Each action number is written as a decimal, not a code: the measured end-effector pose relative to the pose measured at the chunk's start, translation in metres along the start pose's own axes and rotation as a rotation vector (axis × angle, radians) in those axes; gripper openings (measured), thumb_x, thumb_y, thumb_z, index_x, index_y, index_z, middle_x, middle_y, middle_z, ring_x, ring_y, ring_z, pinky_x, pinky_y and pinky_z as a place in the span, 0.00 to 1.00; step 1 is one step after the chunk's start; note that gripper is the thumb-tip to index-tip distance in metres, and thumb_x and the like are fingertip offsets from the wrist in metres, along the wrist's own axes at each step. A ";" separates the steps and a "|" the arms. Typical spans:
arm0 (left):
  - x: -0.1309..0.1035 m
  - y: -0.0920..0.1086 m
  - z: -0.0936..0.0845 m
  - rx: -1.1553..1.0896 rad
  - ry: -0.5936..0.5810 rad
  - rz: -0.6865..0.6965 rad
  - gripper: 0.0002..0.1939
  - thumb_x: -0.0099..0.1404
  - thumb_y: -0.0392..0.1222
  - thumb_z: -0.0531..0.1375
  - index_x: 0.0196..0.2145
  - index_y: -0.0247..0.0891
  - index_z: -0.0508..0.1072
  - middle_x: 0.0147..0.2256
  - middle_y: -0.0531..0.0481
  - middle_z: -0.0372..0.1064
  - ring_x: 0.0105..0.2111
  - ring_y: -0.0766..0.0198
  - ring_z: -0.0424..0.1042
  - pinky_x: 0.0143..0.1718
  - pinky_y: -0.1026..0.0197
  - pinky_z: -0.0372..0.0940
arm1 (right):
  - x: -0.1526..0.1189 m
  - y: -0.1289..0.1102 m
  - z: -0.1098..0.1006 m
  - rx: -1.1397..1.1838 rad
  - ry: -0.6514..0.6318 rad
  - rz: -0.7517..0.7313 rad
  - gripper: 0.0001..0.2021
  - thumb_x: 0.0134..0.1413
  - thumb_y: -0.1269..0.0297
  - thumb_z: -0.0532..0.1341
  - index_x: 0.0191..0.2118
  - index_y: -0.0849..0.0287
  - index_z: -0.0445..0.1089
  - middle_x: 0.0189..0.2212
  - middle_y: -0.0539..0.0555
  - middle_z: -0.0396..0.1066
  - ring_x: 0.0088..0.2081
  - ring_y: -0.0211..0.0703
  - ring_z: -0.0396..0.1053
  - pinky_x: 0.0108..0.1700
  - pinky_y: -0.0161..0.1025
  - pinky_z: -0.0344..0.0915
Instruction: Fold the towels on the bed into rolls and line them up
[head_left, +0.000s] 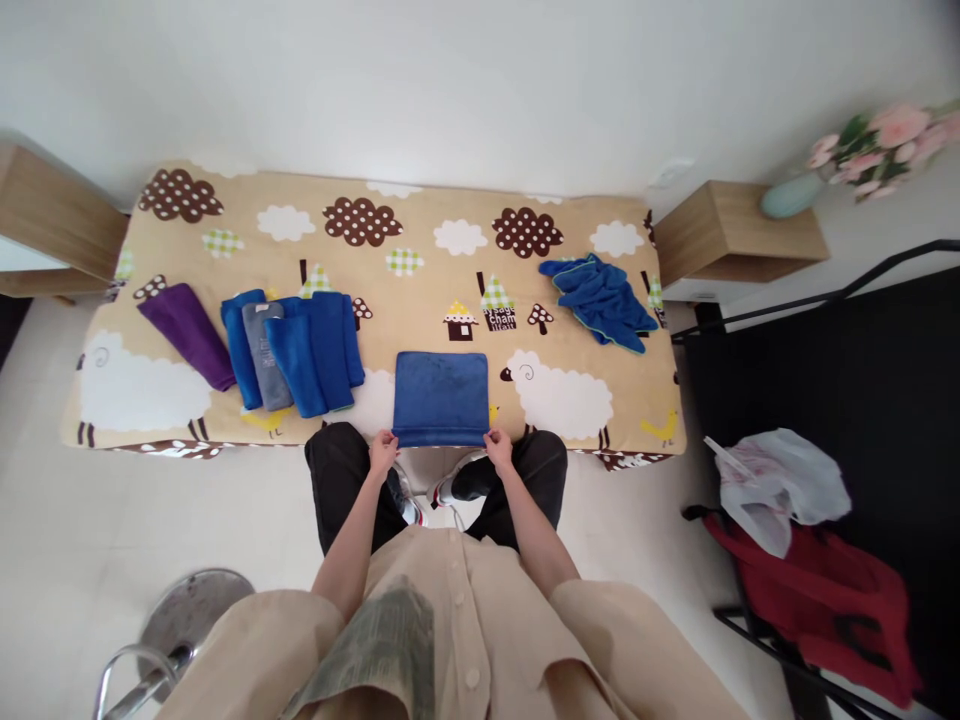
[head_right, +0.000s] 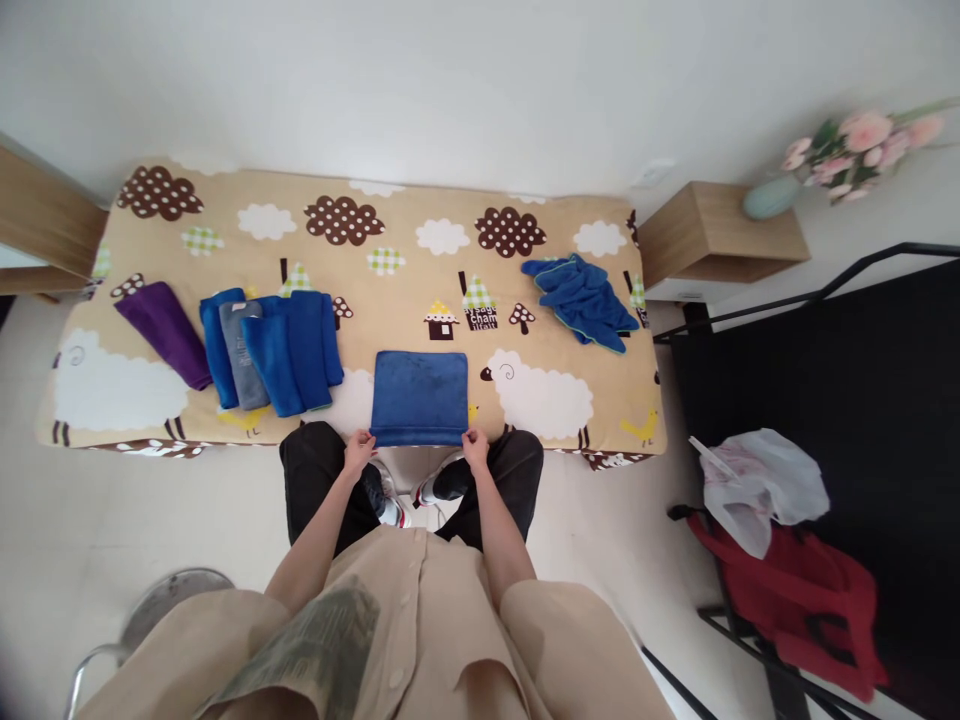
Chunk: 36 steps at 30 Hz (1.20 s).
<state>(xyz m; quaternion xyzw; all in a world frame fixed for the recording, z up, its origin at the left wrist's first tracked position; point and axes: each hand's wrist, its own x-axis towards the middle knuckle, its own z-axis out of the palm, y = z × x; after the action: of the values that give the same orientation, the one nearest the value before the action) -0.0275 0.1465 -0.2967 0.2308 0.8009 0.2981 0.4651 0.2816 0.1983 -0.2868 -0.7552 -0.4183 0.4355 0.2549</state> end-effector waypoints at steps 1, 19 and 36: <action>-0.005 -0.004 -0.002 -0.010 -0.016 0.022 0.11 0.65 0.46 0.63 0.42 0.37 0.74 0.38 0.46 0.75 0.31 0.63 0.77 0.36 0.58 0.77 | -0.004 0.002 -0.001 0.006 -0.009 -0.004 0.14 0.51 0.52 0.66 0.37 0.58 0.78 0.26 0.52 0.77 0.32 0.48 0.77 0.39 0.41 0.76; 0.031 0.012 -0.015 0.289 -0.091 0.389 0.20 0.53 0.23 0.56 0.37 0.35 0.83 0.28 0.52 0.61 0.28 0.65 0.65 0.41 0.58 0.70 | 0.029 0.015 -0.009 -0.191 -0.153 -0.217 0.22 0.40 0.76 0.57 0.42 0.61 0.81 0.41 0.58 0.79 0.43 0.50 0.76 0.54 0.47 0.72; 0.032 0.016 -0.021 0.438 0.076 0.385 0.11 0.62 0.46 0.64 0.34 0.34 0.81 0.29 0.49 0.64 0.30 0.59 0.69 0.41 0.56 0.68 | 0.041 0.009 -0.017 -0.362 -0.128 -0.254 0.11 0.62 0.58 0.61 0.34 0.60 0.75 0.36 0.61 0.77 0.39 0.53 0.74 0.48 0.46 0.71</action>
<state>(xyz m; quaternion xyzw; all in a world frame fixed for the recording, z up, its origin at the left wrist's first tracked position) -0.0595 0.1728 -0.2971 0.4623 0.8044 0.2094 0.3088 0.3114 0.2282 -0.3030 -0.7006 -0.5967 0.3648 0.1412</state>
